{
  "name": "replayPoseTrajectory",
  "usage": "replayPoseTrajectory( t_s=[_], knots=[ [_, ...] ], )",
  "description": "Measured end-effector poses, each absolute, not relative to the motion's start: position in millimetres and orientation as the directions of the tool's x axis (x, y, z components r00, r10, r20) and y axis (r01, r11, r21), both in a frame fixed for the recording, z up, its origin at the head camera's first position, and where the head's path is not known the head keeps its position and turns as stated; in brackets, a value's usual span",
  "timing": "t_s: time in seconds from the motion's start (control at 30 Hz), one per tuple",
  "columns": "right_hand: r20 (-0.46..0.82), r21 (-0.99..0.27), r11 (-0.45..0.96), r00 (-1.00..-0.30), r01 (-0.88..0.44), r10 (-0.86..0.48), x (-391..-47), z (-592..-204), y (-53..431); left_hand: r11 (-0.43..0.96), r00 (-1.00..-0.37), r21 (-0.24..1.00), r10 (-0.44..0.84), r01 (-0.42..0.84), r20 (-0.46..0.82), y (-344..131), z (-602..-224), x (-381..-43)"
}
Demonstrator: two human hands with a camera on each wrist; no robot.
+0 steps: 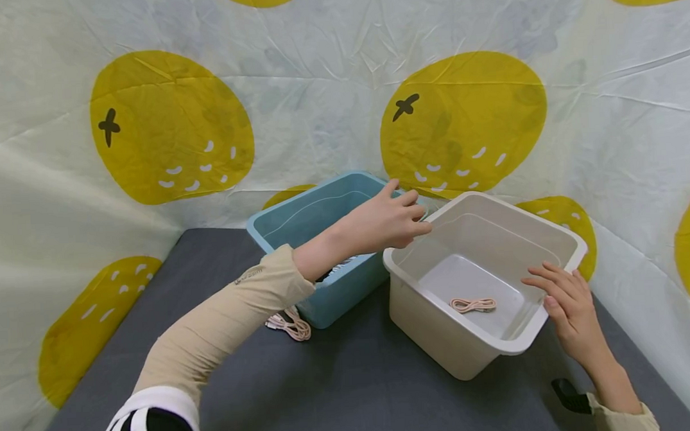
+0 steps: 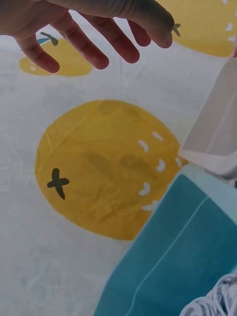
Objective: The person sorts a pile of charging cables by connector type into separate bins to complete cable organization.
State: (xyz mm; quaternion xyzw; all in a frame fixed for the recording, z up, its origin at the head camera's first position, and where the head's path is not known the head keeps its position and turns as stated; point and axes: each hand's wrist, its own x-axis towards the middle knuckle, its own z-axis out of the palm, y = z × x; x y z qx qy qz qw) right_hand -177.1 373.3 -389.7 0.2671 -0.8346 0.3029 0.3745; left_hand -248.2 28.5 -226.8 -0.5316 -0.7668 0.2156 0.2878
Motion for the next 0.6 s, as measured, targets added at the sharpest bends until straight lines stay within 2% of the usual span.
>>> replayPoseTrajectory(
  t_s=[0.17, 0.43, 0.6],
  knots=[
    [0.792, -0.3, 0.673, -0.57, -0.677, -0.22, -177, -390, 373, 0.353, -0.241, -0.628, 0.935, 0.693, 0.26, 5, -230, -244],
    [0.782, -0.309, 0.674, -0.582, -0.671, -0.221, -176, -391, 372, 0.383, -0.157, -0.603, 0.906, 0.7, 0.393, -43, -238, -232],
    [0.793, -0.303, 0.673, -0.57, -0.675, -0.215, -177, -390, 372, 0.394, -0.156, -0.55, 0.89, 0.736, 0.429, -72, -247, -226]
  ],
)
